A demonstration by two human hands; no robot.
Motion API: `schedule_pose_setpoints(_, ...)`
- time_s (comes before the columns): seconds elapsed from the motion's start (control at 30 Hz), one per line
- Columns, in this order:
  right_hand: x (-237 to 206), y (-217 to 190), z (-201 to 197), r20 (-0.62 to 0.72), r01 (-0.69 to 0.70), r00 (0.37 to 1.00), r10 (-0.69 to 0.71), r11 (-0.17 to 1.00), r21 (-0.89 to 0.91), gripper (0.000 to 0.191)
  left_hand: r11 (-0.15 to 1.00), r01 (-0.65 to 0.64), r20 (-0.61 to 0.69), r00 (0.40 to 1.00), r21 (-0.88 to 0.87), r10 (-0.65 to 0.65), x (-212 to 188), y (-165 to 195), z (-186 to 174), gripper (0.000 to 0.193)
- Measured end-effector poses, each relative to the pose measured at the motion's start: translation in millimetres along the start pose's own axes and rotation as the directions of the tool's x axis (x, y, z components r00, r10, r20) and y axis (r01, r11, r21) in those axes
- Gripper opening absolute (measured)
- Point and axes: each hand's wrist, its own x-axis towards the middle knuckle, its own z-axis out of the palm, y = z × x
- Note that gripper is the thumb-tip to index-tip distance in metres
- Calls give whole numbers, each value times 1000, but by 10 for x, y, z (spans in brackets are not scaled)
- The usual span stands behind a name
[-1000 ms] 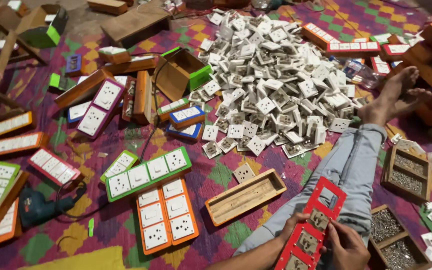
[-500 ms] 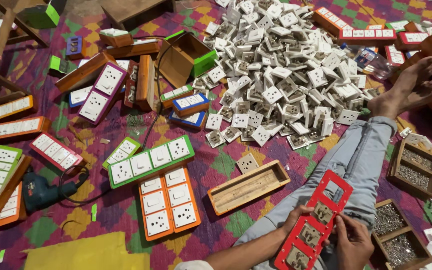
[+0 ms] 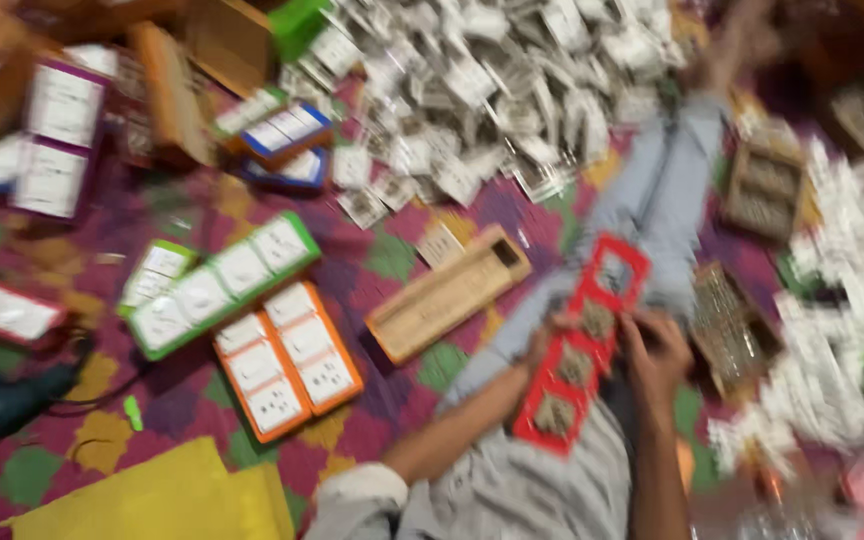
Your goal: The person assembles a multi-gang switchboard by inserting white plastic switch and socket modules into a red frame and securing them with screws. They repeatedly flip the frame to access the back, insert screws, and tighten them by hand.
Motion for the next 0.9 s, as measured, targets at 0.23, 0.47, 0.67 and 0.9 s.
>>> schedule_pose_setpoints(0.23,-32,43,-11,41,-68,997,66,996,62,18,999,31,-25,999,-15,-32,-75,19,-22,62)
schedule_pose_setpoints(0.47,-2,-91,12,85,-205,978,191,951,232,12,1000,18,-115,993,16,-16,-143,76,190,61)
schedule_pose_setpoints(0.67,30,-41,26,89,-233,972,216,923,306,8,1000,15,-104,995,13,-14,-152,98,264,62)
schedule_pose_setpoints(0.9,44,35,66,118,-353,935,334,848,395,11,999,-5,-68,998,48,8,-155,140,349,64)
